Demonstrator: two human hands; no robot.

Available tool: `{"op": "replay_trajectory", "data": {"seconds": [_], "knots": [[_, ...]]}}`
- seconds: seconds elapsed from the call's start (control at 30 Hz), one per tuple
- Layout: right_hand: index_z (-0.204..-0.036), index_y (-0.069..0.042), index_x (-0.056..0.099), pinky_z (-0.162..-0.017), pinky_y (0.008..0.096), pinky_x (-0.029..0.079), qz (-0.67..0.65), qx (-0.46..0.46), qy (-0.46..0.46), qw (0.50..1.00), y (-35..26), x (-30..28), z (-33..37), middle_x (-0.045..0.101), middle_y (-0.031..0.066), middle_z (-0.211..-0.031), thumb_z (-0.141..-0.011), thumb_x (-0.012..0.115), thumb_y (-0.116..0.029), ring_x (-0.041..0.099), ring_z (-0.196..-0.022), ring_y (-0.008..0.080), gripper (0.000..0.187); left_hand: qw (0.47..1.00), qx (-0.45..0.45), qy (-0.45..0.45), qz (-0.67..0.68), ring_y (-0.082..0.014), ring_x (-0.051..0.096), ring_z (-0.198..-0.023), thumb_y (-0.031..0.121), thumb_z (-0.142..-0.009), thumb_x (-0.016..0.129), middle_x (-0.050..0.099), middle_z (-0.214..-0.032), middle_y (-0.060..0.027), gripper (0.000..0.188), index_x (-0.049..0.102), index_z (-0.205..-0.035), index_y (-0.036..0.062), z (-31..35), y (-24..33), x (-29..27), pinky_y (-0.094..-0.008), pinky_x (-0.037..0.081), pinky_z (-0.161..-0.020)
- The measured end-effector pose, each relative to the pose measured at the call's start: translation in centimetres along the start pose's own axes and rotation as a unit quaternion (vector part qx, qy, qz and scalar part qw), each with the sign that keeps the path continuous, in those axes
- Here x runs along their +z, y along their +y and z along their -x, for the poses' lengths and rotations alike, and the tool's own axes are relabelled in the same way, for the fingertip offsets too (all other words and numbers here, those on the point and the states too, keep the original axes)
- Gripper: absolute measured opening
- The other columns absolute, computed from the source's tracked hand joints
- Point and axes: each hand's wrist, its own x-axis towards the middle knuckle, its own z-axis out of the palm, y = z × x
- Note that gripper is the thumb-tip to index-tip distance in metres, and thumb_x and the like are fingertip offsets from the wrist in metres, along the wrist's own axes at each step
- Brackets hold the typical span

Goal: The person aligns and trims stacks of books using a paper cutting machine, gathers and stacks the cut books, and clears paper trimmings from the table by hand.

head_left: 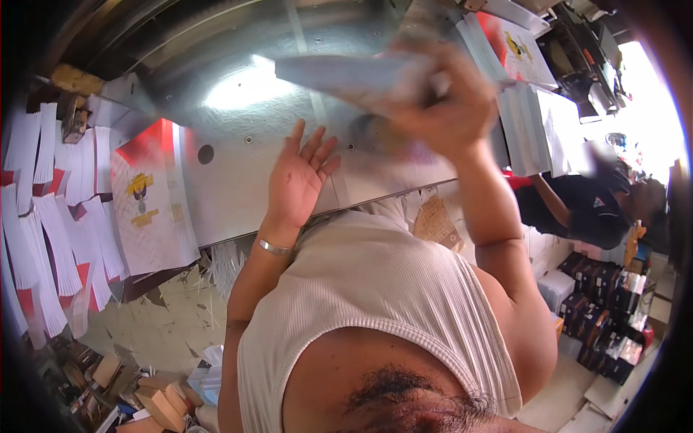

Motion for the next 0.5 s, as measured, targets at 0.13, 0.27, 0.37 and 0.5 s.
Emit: {"op": "replay_trajectory", "data": {"seconds": [0.13, 0.27, 0.37, 0.5], "knots": [[-0.119, 0.007, 0.059, -0.089, 0.0362, 0.055, -0.230, 0.174, 0.204, 0.935, 2.0, -3.2, -3.1, 0.066, 0.0144, -0.109, -0.082, 0.062, -0.004, 0.066, -0.100, 0.0230, 0.039, 0.996, 0.037, 0.080, -0.032, -0.0286, 0.045, -0.131, 0.042, -0.097, 0.057, 0.041, -0.149, -0.0117, 0.073, 0.021, -0.153, 0.0126, -0.1, 0.2, -0.5, -0.0486, 0.036, -0.110], [-0.112, -0.002, 0.057, -0.080, 0.0396, 0.057, -0.514, 0.324, 0.318, 0.728, 6.3, -1.8, 1.1, 0.063, 0.0126, -0.105, -0.085, 0.060, -0.008, 0.066, -0.096, 0.0247, 0.027, 0.997, 0.071, 0.001, 0.018, -0.0248, 0.050, -0.126, 0.030, -0.097, 0.059, 0.051, -0.140, -0.0101, 0.058, 0.037, -0.146, 0.0074, -0.2, 1.9, 1.0, -0.0437, 0.038, -0.108], [-0.106, -0.009, 0.057, -0.056, 0.0279, 0.053, -0.431, 0.500, 0.295, 0.691, 9.4, 1.3, 9.5, 0.060, 0.0025, -0.091, -0.083, 0.071, -0.009, 0.062, -0.075, 0.0136, 0.027, 0.989, 0.095, 0.086, -0.073, -0.0214, 0.061, -0.113, 0.019, -0.096, 0.061, 0.063, -0.123, -0.0096, 0.040, 0.054, -0.132, 0.0012, -0.6, 3.1, 2.0, -0.0378, 0.048, -0.099], [-0.116, -0.003, 0.054, -0.057, 0.0297, 0.053, -0.390, 0.640, 0.128, 0.650, 8.7, 1.0, 13.5, 0.062, 0.0049, -0.092, -0.088, 0.070, -0.015, 0.062, -0.071, 0.0147, 0.035, 0.981, 0.023, 0.151, -0.121, -0.0203, 0.065, -0.104, 0.012, -0.094, 0.061, 0.066, -0.117, -0.0101, 0.036, 0.056, -0.127, -0.0011, -1.4, 2.3, -2.6, -0.0355, 0.052, -0.091]]}}
